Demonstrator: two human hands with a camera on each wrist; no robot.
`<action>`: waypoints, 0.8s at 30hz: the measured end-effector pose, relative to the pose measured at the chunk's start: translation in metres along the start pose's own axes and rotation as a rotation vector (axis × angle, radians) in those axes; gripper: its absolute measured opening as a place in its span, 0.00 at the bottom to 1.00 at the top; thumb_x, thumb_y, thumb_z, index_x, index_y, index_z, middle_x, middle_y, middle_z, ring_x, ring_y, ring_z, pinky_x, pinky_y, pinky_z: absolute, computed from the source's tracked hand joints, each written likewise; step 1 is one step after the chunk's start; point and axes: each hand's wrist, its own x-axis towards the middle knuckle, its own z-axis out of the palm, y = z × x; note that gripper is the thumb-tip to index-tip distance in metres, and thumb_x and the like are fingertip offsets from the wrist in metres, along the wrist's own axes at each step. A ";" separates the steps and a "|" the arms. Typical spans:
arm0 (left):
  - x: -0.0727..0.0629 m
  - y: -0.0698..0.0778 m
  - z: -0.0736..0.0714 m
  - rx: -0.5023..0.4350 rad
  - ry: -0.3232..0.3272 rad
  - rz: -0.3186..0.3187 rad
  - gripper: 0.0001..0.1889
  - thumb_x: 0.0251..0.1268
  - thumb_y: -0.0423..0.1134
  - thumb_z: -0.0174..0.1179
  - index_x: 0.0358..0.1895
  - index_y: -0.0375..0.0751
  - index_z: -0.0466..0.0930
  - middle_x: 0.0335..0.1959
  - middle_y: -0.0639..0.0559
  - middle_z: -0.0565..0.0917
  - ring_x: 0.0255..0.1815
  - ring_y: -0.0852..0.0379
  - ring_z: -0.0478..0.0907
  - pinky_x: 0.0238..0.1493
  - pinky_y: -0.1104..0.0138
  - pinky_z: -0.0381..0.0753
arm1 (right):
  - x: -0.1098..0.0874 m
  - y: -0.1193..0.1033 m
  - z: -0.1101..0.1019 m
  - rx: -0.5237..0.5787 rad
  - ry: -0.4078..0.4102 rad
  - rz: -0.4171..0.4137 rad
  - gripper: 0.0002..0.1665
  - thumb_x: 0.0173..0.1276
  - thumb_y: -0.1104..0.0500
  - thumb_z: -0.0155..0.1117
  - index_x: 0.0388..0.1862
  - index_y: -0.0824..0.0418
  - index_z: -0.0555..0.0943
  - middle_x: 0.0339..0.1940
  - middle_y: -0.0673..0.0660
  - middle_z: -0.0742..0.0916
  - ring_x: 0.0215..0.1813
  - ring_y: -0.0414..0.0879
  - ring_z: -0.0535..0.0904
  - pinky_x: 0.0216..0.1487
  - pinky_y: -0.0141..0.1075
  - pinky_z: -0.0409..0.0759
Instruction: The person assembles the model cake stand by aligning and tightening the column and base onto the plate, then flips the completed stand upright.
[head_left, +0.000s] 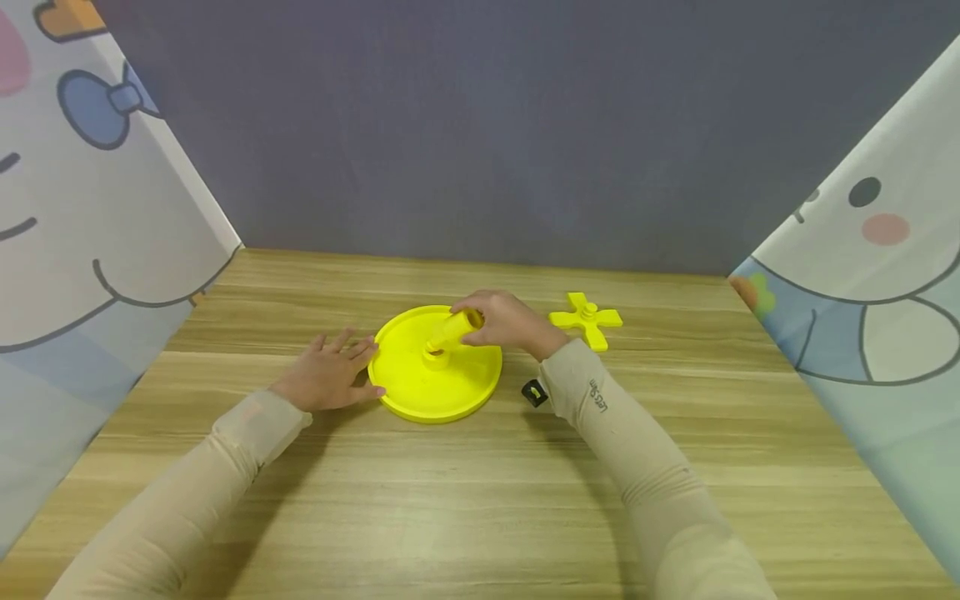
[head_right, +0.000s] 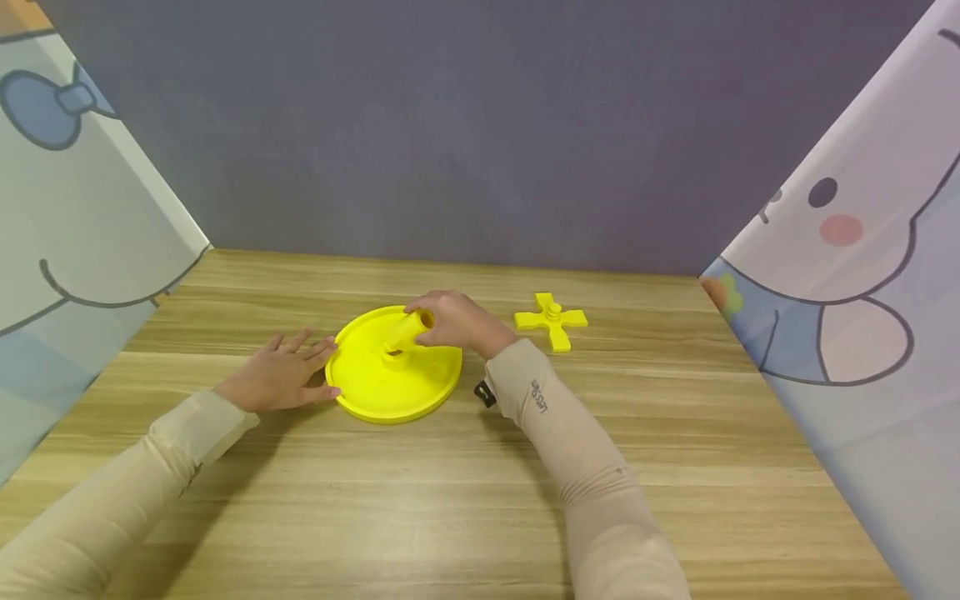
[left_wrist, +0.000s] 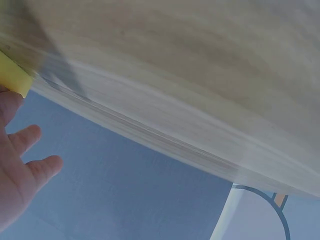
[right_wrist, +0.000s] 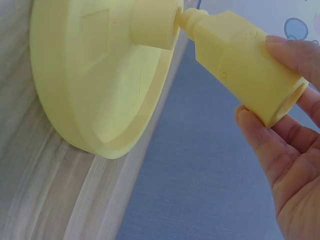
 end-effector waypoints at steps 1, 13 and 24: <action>0.000 0.000 0.001 0.004 -0.001 0.000 0.43 0.67 0.65 0.47 0.71 0.32 0.61 0.71 0.37 0.62 0.71 0.31 0.52 0.65 0.34 0.51 | 0.000 0.000 0.000 0.001 -0.002 0.003 0.29 0.60 0.59 0.72 0.60 0.62 0.78 0.55 0.59 0.82 0.49 0.48 0.77 0.53 0.39 0.76; 0.001 0.000 0.000 0.041 0.017 0.012 0.41 0.67 0.64 0.49 0.70 0.33 0.62 0.70 0.37 0.64 0.71 0.31 0.54 0.64 0.35 0.53 | 0.002 0.002 0.000 -0.021 0.024 -0.020 0.32 0.60 0.59 0.71 0.64 0.63 0.75 0.46 0.58 0.83 0.41 0.47 0.74 0.49 0.39 0.75; 0.002 0.000 -0.001 0.017 -0.016 -0.012 0.41 0.66 0.65 0.48 0.71 0.36 0.61 0.71 0.39 0.63 0.71 0.31 0.54 0.65 0.34 0.50 | 0.007 0.001 0.003 0.072 0.008 0.023 0.27 0.59 0.60 0.72 0.57 0.64 0.77 0.44 0.56 0.83 0.41 0.46 0.75 0.45 0.36 0.76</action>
